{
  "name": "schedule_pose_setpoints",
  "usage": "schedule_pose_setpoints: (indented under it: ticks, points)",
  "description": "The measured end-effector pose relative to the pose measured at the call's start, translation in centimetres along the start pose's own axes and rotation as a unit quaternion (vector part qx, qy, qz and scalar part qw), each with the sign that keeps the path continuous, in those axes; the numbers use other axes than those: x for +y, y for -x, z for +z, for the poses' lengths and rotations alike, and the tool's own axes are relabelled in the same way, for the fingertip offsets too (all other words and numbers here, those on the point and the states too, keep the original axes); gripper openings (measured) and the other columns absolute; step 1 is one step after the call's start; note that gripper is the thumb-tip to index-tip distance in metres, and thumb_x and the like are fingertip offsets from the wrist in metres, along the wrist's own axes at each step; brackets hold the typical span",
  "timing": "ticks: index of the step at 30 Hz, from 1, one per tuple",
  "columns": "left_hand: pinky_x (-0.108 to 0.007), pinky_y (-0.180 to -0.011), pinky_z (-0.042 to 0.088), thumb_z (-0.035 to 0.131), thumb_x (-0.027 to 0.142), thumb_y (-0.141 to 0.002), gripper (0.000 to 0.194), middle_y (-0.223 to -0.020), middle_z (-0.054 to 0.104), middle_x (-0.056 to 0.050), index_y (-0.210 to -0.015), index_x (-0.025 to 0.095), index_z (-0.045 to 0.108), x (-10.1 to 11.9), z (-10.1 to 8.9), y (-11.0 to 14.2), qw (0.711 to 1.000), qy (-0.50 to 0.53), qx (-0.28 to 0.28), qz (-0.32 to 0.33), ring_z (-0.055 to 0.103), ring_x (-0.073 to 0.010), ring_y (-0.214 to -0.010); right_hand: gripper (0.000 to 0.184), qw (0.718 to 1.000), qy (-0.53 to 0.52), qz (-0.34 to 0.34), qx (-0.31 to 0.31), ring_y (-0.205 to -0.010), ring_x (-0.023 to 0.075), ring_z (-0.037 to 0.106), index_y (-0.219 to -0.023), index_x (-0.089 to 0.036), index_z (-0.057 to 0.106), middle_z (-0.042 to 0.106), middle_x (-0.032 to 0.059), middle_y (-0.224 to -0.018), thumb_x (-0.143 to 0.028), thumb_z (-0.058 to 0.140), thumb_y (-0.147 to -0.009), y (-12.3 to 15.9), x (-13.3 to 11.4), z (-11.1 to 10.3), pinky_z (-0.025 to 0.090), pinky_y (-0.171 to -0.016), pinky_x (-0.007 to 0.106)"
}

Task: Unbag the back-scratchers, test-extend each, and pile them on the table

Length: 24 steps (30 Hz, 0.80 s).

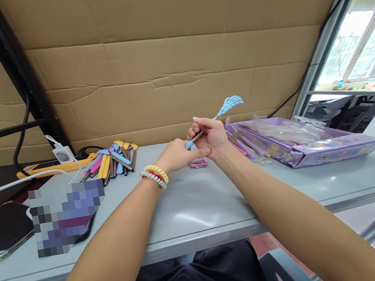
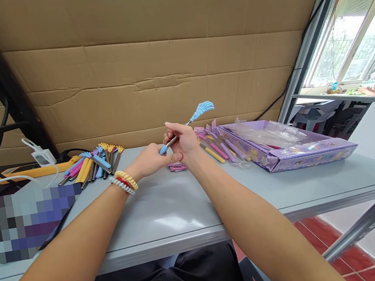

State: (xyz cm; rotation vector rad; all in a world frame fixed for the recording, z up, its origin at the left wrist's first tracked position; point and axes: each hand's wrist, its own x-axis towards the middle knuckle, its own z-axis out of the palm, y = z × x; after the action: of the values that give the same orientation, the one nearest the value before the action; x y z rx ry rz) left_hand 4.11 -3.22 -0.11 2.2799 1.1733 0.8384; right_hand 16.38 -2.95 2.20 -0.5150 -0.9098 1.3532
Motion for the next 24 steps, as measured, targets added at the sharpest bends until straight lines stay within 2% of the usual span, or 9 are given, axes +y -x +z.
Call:
schedule_pose_setpoints:
  ticks: [3, 7, 10, 13, 16, 19, 21, 24]
  points:
    - [-0.025, -0.048, 0.026, 0.055, 0.066, -0.07, 0.051, -0.052, 0.043, 0.002, -0.056, 0.02, 0.04, -0.3, 0.5, 0.0, 0.995, -0.07, 0.072, -0.008, 0.042, -0.0114, -0.049, 0.021, 0.999, 0.034, 0.0, 0.008, -0.049, 0.0091, 0.048, -0.053, -0.018, 0.045, 0.049, -0.003, -0.052, -0.022, 0.064, -0.063, -0.1, 0.1, -0.3, 0.041, -0.048, 0.024]
    - [-0.025, -0.055, 0.035, 0.047, 0.059, -0.079, 0.041, -0.074, 0.06, -0.002, -0.083, 0.019, 0.054, -1.2, 1.0, -0.1, 0.993, -0.05, 0.107, 0.012, 0.055, -0.0162, -0.064, 0.024, 0.994, 0.11, -0.006, -0.03, -0.048, 0.0092, 0.046, -0.052, -0.018, 0.046, 0.049, -0.0035, -0.054, -0.02, 0.069, -0.055, 0.2, 1.2, 0.1, 0.038, -0.044, 0.025]
    - [-0.026, -0.06, 0.039, 0.045, 0.053, -0.082, 0.038, -0.082, 0.063, -0.003, -0.095, 0.018, 0.055, -1.6, 1.2, -0.1, 0.996, -0.023, 0.08, 0.017, 0.058, -0.0182, -0.071, 0.038, 0.99, 0.134, -0.022, -0.023, -0.048, 0.0074, 0.042, -0.047, -0.019, 0.035, 0.049, -0.0048, -0.054, -0.016, 0.073, -0.048, 0.3, 2.1, 0.4, 0.034, -0.043, 0.024]
    - [-0.027, -0.064, 0.041, 0.041, 0.047, -0.085, 0.034, -0.081, 0.063, -0.003, -0.089, 0.017, 0.056, -1.3, 1.2, -0.2, 0.998, 0.013, 0.049, 0.041, 0.058, -0.0184, -0.074, 0.039, 0.989, 0.141, -0.041, 0.013, -0.049, 0.007, 0.04, -0.043, -0.019, 0.034, 0.047, -0.0048, -0.051, -0.014, 0.073, -0.046, 0.2, 2.3, 0.4, 0.031, -0.044, 0.024]
    - [-0.025, -0.055, 0.037, 0.04, 0.05, -0.085, 0.038, -0.063, 0.056, -0.001, -0.068, 0.017, 0.051, -0.5, 1.1, -0.2, 0.997, 0.061, 0.015, 0.033, 0.051, -0.014, -0.059, 0.027, 0.989, 0.13, -0.05, 0.042, -0.051, 0.0078, 0.041, -0.042, -0.017, 0.045, 0.047, -0.0036, -0.049, -0.017, 0.071, -0.05, 0.1, 1.9, 0.3, 0.032, -0.047, 0.025]
    - [-0.025, -0.043, 0.026, 0.039, 0.058, -0.084, 0.048, -0.042, 0.037, 0.004, -0.054, 0.02, 0.036, 0.1, 0.7, -0.2, 0.994, 0.097, -0.048, -0.019, 0.034, -0.0092, -0.039, 0.018, 0.991, 0.117, -0.054, 0.045, -0.053, 0.0091, 0.045, -0.045, -0.016, 0.053, 0.052, -0.0012, -0.051, -0.02, 0.067, -0.056, 0.0, 1.1, 0.3, 0.034, -0.051, 0.025]
    - [-0.025, -0.04, 0.022, 0.038, 0.062, -0.083, 0.051, -0.038, 0.03, 0.005, -0.052, 0.022, 0.029, 0.0, 0.3, -0.1, 0.99, 0.106, -0.088, -0.032, 0.027, -0.008, -0.034, 0.026, 0.994, 0.093, -0.057, 0.025, -0.053, 0.0093, 0.046, -0.043, -0.017, 0.048, 0.051, -0.0008, -0.05, -0.023, 0.065, -0.06, -0.1, 0.5, 0.3, 0.035, -0.052, 0.025]
    - [-0.025, -0.039, 0.02, 0.044, 0.064, -0.079, 0.052, -0.037, 0.029, 0.005, -0.052, 0.022, 0.027, -0.5, -0.3, 0.0, 0.987, 0.092, -0.122, -0.043, 0.025, -0.0078, -0.033, 0.046, 0.997, 0.042, -0.064, -0.001, -0.053, 0.0102, 0.047, -0.039, -0.019, 0.03, 0.047, -0.0004, -0.047, -0.032, 0.062, -0.069, -0.2, -0.2, 0.2, 0.037, -0.053, 0.026]
